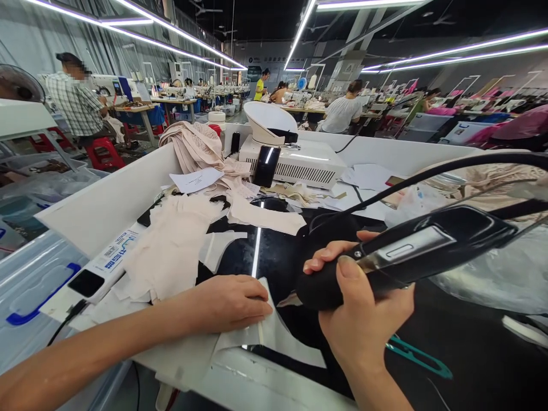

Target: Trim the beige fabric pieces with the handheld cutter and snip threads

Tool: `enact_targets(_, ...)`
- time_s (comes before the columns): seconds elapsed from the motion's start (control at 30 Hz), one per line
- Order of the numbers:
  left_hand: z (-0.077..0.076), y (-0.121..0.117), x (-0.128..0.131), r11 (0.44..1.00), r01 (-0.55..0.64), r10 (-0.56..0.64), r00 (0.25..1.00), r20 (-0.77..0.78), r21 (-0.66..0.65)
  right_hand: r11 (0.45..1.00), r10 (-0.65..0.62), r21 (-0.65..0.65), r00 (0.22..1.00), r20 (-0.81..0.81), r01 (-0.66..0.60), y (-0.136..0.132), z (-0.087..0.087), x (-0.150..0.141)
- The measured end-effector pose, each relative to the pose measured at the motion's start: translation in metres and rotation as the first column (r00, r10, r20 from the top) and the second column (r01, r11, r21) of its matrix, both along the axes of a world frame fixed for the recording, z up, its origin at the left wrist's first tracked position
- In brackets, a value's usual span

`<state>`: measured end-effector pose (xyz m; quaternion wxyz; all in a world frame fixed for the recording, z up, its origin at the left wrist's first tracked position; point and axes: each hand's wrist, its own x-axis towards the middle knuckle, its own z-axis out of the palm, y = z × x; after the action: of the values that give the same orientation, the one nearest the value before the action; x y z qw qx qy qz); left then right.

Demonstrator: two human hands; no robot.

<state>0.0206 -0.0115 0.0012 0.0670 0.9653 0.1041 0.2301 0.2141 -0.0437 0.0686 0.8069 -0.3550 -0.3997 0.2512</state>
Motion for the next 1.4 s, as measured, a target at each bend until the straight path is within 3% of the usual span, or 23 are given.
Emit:
enact_targets(0.33,-0.005,-0.003,-0.002,1.0,-0.028,0.028,0.999,0.019,0.008,1.0,0.017,0.003,0.999,0.041,-0.017,0.0,-0.009,-0.002)
enact_targets(0.6,-0.005,-0.006,-0.007,0.999,-0.047,0.047,0.999,-0.001,-0.009,1.0,0.006,-0.001,0.999,0.047,-0.006,-0.006,-0.003,0.0)
enact_targets(0.87,-0.005,-0.006,-0.008,0.999,-0.046,0.046,0.999,-0.003,0.014,0.999,0.014,-0.032,0.999,0.044,-0.012,-0.013,-0.008,-0.002)
enact_targets(1.17,0.002,-0.003,-0.008,0.998,-0.01,0.009,1.0,0.015,0.062,1.0,-0.008,-0.018,1.0,0.014,0.008,-0.027,0.01,0.01)
enact_targets(1.4,-0.001,-0.013,0.012,1.0,0.011,-0.009,0.997,0.074,-0.022,0.997,-0.036,-0.063,0.997,0.072,0.041,-0.041,-0.005,0.023)
